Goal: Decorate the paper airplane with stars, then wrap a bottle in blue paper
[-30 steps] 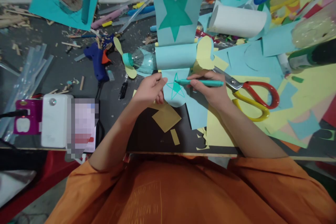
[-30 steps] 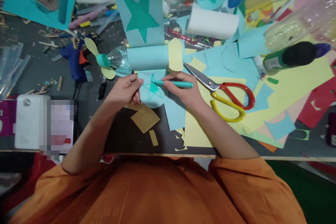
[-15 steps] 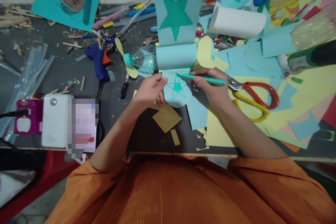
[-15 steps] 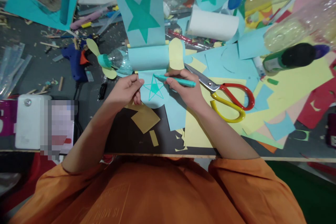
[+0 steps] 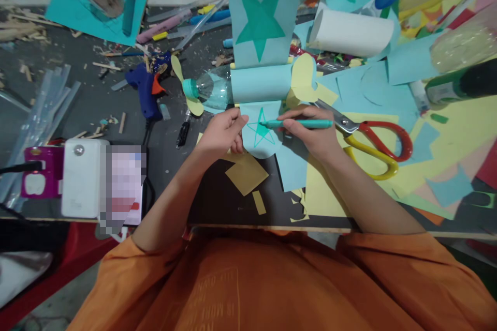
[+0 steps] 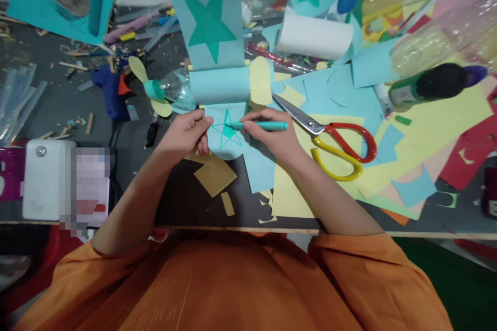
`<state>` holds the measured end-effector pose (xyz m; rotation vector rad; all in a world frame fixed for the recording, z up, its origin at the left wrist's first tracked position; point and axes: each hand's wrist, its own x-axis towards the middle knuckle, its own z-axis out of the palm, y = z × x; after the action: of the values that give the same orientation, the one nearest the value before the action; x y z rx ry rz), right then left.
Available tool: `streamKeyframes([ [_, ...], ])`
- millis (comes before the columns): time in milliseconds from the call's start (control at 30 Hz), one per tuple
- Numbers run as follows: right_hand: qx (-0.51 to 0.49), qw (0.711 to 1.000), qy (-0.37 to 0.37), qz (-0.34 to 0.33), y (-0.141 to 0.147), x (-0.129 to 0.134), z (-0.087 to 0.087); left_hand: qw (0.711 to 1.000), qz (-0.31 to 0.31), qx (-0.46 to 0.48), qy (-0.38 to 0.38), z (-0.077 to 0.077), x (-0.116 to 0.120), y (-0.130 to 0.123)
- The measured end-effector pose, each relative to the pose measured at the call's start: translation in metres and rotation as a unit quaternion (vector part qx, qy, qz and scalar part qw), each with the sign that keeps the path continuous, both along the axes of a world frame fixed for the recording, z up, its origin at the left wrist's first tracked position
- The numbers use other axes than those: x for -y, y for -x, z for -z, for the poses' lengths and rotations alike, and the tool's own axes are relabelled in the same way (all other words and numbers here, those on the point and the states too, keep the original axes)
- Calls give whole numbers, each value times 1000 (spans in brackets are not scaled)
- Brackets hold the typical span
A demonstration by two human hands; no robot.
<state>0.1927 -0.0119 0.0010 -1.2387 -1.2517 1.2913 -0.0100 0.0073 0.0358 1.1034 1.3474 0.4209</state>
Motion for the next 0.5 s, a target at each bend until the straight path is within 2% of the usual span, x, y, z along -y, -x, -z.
streamKeyframes([
  [200,13,998,-33,54,0,-2,8,1000,-1,19,-6,3,0,1],
  [500,10,1000,-8,20,1,0,2,1000,2,14,-6,3,1,1],
])
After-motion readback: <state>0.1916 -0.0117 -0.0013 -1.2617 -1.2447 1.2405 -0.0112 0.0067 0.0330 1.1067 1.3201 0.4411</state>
